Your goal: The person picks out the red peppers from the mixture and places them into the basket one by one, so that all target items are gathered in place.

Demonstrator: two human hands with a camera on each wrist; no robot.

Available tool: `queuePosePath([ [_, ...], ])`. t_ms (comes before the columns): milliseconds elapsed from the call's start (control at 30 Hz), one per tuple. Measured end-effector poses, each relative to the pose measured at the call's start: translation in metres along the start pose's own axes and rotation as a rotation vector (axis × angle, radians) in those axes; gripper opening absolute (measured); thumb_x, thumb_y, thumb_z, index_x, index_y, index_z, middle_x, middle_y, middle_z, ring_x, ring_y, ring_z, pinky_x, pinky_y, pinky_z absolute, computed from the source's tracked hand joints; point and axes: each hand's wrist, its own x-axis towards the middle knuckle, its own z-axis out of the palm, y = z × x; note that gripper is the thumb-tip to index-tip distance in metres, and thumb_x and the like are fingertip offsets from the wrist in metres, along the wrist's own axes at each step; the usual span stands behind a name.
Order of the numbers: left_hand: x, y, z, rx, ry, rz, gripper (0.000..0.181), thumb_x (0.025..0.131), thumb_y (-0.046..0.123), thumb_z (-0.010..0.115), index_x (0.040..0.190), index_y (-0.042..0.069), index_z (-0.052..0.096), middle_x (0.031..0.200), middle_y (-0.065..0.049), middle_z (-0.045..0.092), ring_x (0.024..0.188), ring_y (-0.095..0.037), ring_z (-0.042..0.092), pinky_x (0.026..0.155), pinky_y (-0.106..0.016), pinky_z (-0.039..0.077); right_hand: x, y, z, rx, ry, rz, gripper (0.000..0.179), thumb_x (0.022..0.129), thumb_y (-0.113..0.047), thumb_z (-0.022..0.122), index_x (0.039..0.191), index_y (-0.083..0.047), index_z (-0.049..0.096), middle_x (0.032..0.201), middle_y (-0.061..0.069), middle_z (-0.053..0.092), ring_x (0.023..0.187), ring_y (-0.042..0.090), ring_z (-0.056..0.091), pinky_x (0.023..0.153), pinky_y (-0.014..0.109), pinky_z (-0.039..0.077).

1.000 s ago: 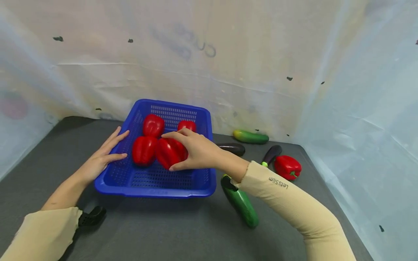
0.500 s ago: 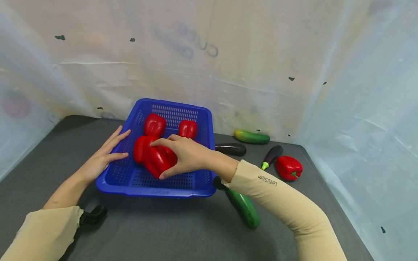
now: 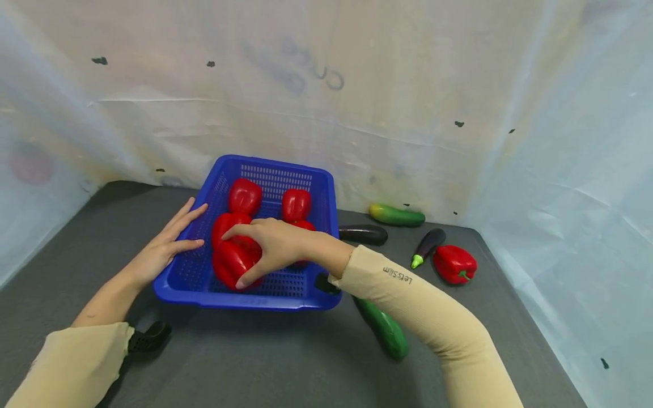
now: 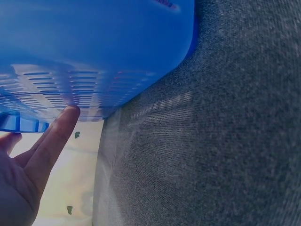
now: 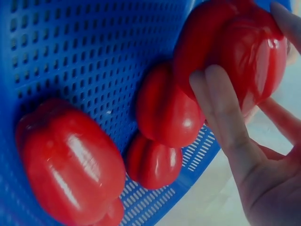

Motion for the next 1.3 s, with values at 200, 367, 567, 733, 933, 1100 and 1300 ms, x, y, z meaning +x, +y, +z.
queuePosePath([
  [200, 0.002, -0.001, 0.001, -0.011, -0.001, 0.021, 0.064, 0.101, 0.02, 0.04, 0.156, 0.022, 0.007, 0.159, -0.005, -0.023, 0.142, -0.052, -0.008, 0.092, -0.065, 0.038, 0.011, 0.0, 0.005, 0.043, -0.028, -0.018, 0.078, 0.077, -0.045, 0.075, 0.143, -0.024, 0.04, 0.131, -0.003, 0.054, 0.111, 0.008, 0.048, 0.08, 0.015, 0.049],
  [367, 0.004, 0.001, 0.003, -0.017, 0.0, 0.019, 0.064, 0.101, 0.019, 0.04, 0.156, 0.021, 0.007, 0.16, -0.005, -0.022, 0.142, -0.051, -0.008, 0.093, -0.068, 0.033, 0.021, -0.001, 0.012, 0.041, -0.05, -0.028, 0.078, 0.078, -0.045, 0.074, 0.144, -0.02, 0.041, 0.129, -0.003, 0.057, 0.107, 0.007, 0.051, 0.084, 0.017, 0.049],
  [567, 0.004, 0.002, 0.004, -0.017, 0.002, 0.02, 0.065, 0.1, 0.02, 0.041, 0.156, 0.021, 0.007, 0.16, -0.003, -0.022, 0.142, -0.052, -0.005, 0.093, -0.068, 0.033, 0.028, -0.001, 0.018, 0.02, -0.052, -0.009, 0.077, 0.08, -0.044, 0.073, 0.145, -0.018, 0.041, 0.131, -0.001, 0.057, 0.108, 0.008, 0.051, 0.086, 0.018, 0.048],
  [733, 0.004, 0.002, 0.003, -0.017, 0.004, 0.022, 0.064, 0.1, 0.02, 0.04, 0.156, 0.021, 0.007, 0.16, -0.003, -0.022, 0.142, -0.052, -0.007, 0.093, -0.068, 0.033, 0.027, 0.001, 0.02, 0.021, -0.075, 0.005, 0.08, 0.079, -0.036, 0.076, 0.147, -0.021, 0.037, 0.137, 0.002, 0.052, 0.117, 0.013, 0.046, 0.093, 0.025, 0.047],
  [933, 0.004, 0.001, 0.001, -0.016, -0.001, 0.016, 0.064, 0.1, 0.019, 0.04, 0.156, 0.021, 0.007, 0.16, -0.005, -0.022, 0.142, -0.052, -0.007, 0.093, -0.067, 0.036, 0.024, 0.008, 0.019, 0.069, -0.115, -0.004, 0.085, 0.081, -0.028, 0.075, 0.152, -0.023, 0.028, 0.138, 0.002, 0.047, 0.112, 0.012, 0.046, 0.095, 0.026, 0.045],
  [1100, 0.002, 0.0, -0.001, -0.011, -0.006, 0.014, 0.064, 0.101, 0.019, 0.041, 0.156, 0.022, 0.008, 0.16, -0.004, -0.022, 0.142, -0.051, -0.006, 0.092, -0.05, 0.049, 0.024, 0.011, 0.021, 0.083, -0.083, -0.056, 0.083, 0.081, -0.026, 0.076, 0.151, -0.02, 0.032, 0.135, 0.004, 0.049, 0.108, 0.011, 0.049, 0.09, 0.02, 0.046],
  [1300, 0.001, -0.001, -0.001, -0.017, -0.002, 0.017, 0.064, 0.101, 0.02, 0.041, 0.156, 0.024, 0.009, 0.16, -0.004, -0.021, 0.142, -0.051, -0.007, 0.092, -0.054, 0.046, 0.033, 0.008, 0.031, -0.011, -0.033, -0.082, 0.08, 0.081, -0.034, 0.076, 0.149, -0.02, 0.036, 0.142, 0.004, 0.047, 0.122, 0.012, 0.045, 0.1, 0.026, 0.045],
])
